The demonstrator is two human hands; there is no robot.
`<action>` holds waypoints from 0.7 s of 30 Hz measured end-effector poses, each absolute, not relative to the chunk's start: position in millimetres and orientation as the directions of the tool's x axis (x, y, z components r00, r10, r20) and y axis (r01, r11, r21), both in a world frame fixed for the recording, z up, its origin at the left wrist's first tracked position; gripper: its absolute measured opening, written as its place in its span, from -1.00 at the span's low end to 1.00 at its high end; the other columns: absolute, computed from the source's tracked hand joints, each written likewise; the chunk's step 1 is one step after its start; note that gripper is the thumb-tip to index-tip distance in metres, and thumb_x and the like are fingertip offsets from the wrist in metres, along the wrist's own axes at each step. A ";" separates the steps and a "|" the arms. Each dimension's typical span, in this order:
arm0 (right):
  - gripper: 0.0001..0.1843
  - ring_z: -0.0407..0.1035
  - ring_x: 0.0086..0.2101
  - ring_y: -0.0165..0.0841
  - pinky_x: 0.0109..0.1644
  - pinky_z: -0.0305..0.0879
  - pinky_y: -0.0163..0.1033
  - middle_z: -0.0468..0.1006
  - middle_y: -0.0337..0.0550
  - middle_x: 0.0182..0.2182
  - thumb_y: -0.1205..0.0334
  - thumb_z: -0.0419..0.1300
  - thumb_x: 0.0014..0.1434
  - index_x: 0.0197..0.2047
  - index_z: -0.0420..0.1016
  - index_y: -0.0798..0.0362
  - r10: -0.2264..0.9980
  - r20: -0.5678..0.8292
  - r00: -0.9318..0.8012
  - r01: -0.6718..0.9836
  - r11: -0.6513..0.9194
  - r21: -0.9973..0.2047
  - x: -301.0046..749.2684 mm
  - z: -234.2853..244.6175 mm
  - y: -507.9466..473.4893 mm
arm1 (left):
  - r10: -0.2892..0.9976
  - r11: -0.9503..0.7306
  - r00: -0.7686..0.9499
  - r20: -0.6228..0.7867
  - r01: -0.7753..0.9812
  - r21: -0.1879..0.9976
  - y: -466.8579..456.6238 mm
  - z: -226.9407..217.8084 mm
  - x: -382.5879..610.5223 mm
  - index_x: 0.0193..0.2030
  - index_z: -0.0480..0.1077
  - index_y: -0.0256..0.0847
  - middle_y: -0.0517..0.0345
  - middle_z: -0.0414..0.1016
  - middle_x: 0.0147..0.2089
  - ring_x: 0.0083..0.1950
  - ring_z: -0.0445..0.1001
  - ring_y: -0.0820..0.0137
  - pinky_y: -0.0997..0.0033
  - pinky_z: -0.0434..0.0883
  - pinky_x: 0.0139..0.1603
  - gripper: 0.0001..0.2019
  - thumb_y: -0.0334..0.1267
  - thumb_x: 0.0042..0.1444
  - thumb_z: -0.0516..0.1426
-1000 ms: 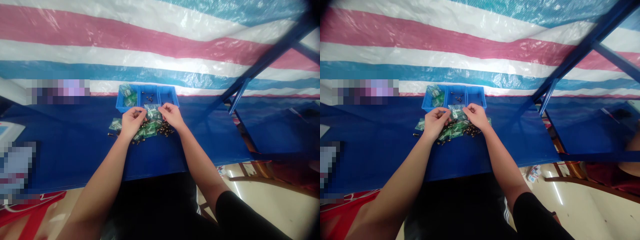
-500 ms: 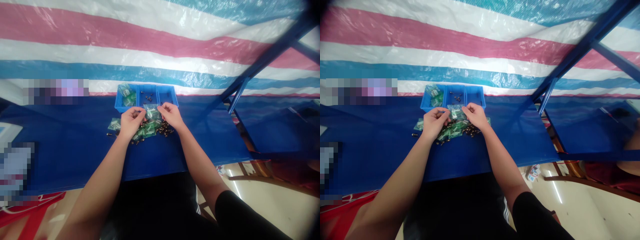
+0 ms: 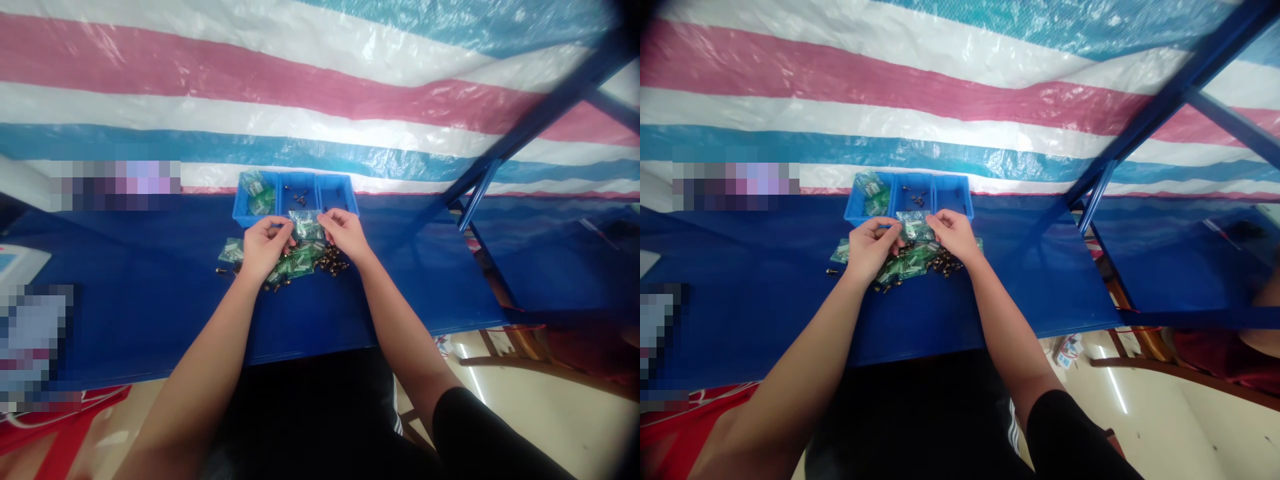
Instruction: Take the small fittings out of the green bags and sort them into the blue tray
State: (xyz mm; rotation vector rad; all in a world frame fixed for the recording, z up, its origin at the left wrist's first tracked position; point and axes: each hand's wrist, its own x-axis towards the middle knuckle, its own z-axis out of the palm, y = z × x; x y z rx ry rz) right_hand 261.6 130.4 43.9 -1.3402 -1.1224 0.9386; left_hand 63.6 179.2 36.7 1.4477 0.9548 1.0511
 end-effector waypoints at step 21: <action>-0.40 0.16 -0.71 -0.52 -0.64 0.01 -0.34 0.42 -0.34 -0.70 -0.38 0.40 0.05 -0.47 0.37 -0.02 0.972 0.027 0.234 0.000 0.028 -1.000 260.1 45.9 130.4 | 0.949 -0.103 0.300 0.100 -0.007 0.995 177.9 37.8 63.8 -0.17 0.52 -0.21 0.12 0.61 -0.46 -0.57 0.50 0.46 0.51 0.36 -0.58 -0.74 -0.07 0.19 0.34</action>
